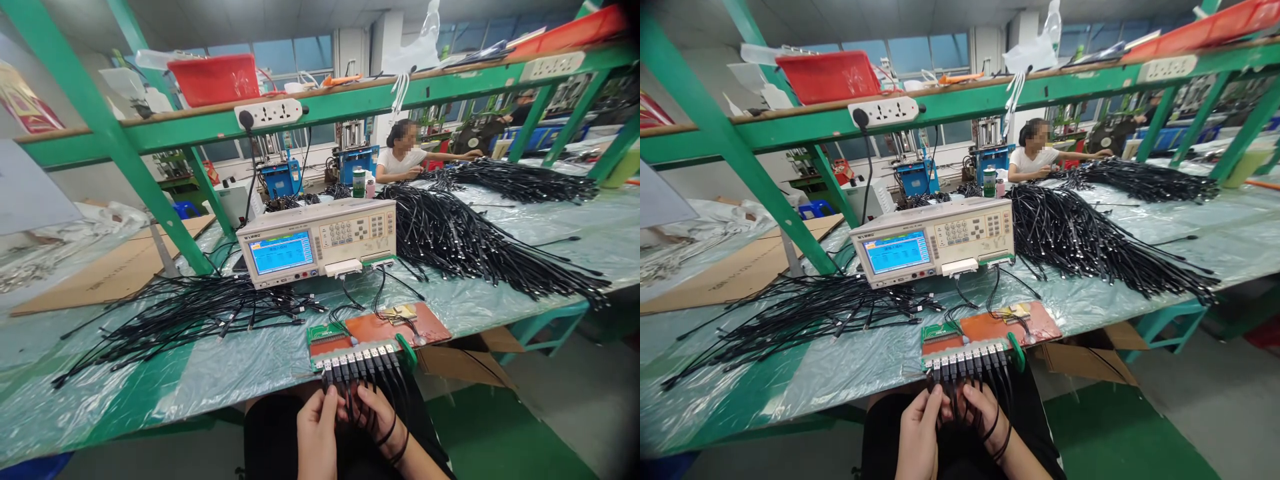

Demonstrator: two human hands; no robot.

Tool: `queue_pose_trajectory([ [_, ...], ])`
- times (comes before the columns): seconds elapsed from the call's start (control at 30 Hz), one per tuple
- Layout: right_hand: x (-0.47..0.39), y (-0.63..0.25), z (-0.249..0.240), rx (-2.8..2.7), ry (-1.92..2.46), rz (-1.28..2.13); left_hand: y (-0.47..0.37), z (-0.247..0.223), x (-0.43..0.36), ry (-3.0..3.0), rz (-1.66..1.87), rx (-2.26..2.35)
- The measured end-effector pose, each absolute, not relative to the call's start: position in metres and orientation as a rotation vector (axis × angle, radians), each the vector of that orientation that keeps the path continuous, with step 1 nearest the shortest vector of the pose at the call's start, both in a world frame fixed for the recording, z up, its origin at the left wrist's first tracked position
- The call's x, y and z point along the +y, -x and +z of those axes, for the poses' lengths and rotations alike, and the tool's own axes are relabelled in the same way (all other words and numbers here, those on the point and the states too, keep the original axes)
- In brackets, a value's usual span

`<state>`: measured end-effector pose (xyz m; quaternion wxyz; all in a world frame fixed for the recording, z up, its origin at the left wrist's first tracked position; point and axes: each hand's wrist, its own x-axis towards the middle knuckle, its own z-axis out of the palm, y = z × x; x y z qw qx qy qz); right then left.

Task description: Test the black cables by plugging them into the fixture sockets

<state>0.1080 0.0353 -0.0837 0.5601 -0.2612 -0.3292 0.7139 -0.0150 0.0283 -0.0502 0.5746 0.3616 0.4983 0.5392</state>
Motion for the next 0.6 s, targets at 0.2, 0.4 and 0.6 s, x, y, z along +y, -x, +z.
queue_pose_trajectory([
  [0.2,0.035,-0.107,-0.085,-0.796,0.626,1.677,0.014,-0.045,0.031,-0.83,1.234,1.141],
  [0.4,0.034,-0.117,-0.111,-0.94,0.697,1.494,0.025,-0.045,0.024,-0.814,1.226,1.136],
  [0.6,0.04,-0.132,-0.144,-1.191,0.769,1.414,0.03,-0.042,0.018,-0.83,1.342,1.216],
])
